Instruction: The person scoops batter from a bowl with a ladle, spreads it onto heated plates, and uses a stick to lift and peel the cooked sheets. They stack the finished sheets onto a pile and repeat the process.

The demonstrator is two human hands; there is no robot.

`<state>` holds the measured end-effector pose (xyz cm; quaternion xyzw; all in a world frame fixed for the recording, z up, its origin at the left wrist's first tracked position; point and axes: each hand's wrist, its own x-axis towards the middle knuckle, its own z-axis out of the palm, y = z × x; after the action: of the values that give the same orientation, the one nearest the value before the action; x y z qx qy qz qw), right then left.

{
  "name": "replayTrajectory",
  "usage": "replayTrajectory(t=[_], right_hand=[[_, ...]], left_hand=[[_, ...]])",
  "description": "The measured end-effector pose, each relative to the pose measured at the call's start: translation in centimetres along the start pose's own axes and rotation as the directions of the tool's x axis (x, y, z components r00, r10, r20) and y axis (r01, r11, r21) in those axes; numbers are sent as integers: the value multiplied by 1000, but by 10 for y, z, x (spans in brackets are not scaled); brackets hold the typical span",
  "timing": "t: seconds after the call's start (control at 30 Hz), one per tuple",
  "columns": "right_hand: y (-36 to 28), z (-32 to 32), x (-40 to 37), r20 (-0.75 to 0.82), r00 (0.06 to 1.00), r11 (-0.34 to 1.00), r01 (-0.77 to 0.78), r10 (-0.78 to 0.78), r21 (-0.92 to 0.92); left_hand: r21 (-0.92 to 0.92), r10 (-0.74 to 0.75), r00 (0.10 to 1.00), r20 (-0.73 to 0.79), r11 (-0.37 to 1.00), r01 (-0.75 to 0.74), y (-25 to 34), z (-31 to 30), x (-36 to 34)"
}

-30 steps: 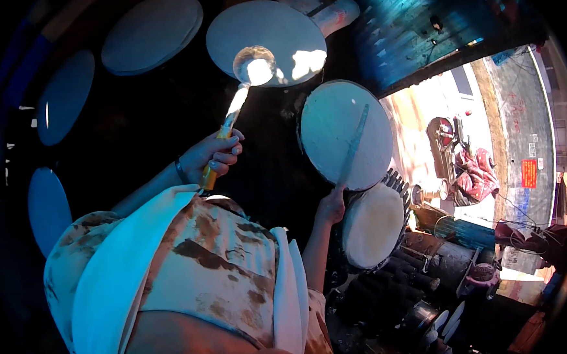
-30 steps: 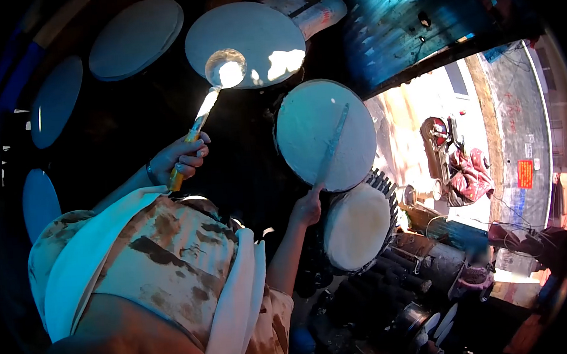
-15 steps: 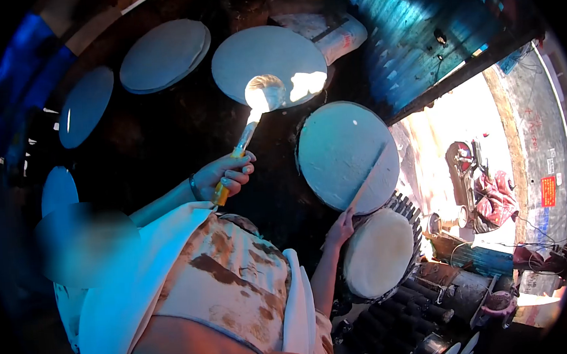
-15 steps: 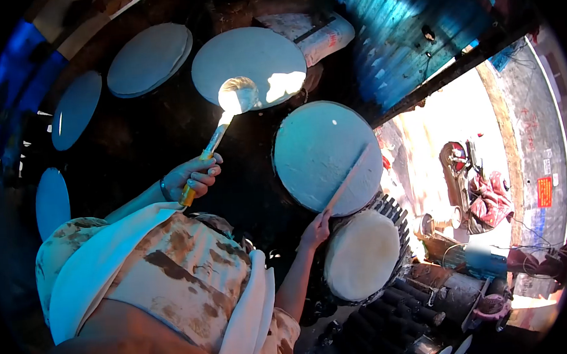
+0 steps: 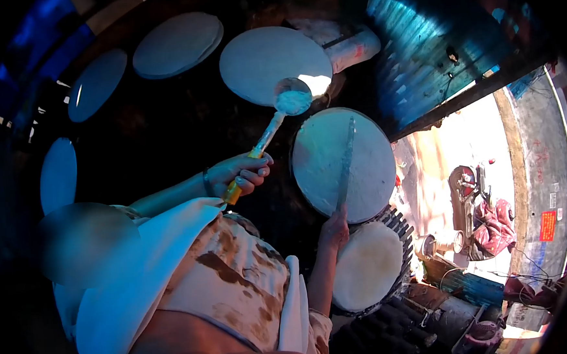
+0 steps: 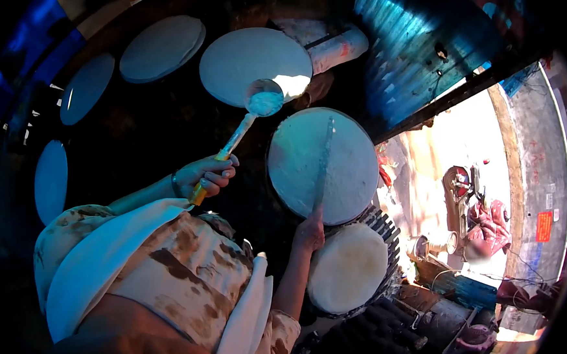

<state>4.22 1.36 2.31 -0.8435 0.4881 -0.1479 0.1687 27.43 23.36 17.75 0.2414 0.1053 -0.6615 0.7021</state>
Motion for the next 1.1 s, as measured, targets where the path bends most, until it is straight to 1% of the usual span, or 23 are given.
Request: replayTrajectory(t=[0.07,0.1,0.17,0.23,0.3,0.37,0.4,0.43,0.47,0.53,0.6,0.67,0.7,0.73,0.77,0.8,0.83,0.87,0.93,0.97,1.0,1.07,1.1], right_hand=[[-4,-12,21,140,981,991,-129,131,-28],[-5,-18,30,148,982,993,-118,120,-20],[-1,-29,50,79,979,981,-191,189,19],[21,-30,71,43,985,985,-167,165,43],[51,-25,88,13,990,989,-138,138,48],[76,-16,98,-124,992,957,37,-1,286],[79,-13,93,-119,993,957,44,-10,285],[78,-9,78,-9,966,770,-201,260,606],[74,-2,60,189,867,428,-404,461,808],[31,-5,-2,99,928,540,-293,358,789],[1,-12,-48,151,951,635,-294,270,714],[21,31,-84,98,989,758,-149,112,635],[19,47,-100,39,996,757,-89,83,648],[1,43,-109,-26,998,756,-25,55,655],[-7,29,-114,143,984,792,-168,103,587],[-9,33,-119,66,998,825,-44,8,564],[-24,18,-119,2,996,908,81,-90,410],[-40,4,-117,-39,980,952,199,-195,234],[-45,-3,-96,144,989,994,40,-26,-100],[-35,0,-83,121,992,982,47,-25,-185],[-29,1,-67,154,988,976,30,5,-218],[-21,10,-32,105,994,986,-13,31,-168],[-22,4,-14,82,992,986,-83,96,-147]], left_hand=[[-7,41,997,-60,999,-42,-3,-1,-8],[5,68,996,-59,998,-67,-5,-3,-10],[7,93,992,-82,996,-93,-8,-6,-17],[3,121,986,-116,993,-121,-11,-6,-21],[-35,145,983,-109,988,-150,-14,-11,-22],[-59,172,980,-100,982,-178,-16,-16,-22],[-65,179,978,-103,980,-186,-17,-17,-21],[-98,174,981,-82,978,-182,-18,-19,-20],[-132,169,984,-62,975,-176,-19,-22,-20],[-150,164,985,-51,974,-169,-20,-26,-18],[-190,142,990,-18,971,-143,-19,-23,-15],[-201,132,990,-47,970,-139,-19,-15,-15],[-195,119,992,-36,973,-124,-18,-13,-14],[-189,106,994,-20,976,-107,-16,-13,-13],[-183,100,995,-8,978,-100,-13,-12,-12],[-169,81,997,14,983,-77,-9,-11,-12],[-157,59,998,36,986,-53,-6,-11,-13],[-148,38,998,57,989,-30,-4,-11,-14],[-158,27,996,85,987,-13,1,-14,-16],[-168,25,994,106,986,-7,3,-16,-17],[-168,28,993,113,986,-9,7,-17,-21],[-90,19,998,55,996,-14,12,-18,-30],[-92,14,998,58,996,-9,13,-21,-35]])
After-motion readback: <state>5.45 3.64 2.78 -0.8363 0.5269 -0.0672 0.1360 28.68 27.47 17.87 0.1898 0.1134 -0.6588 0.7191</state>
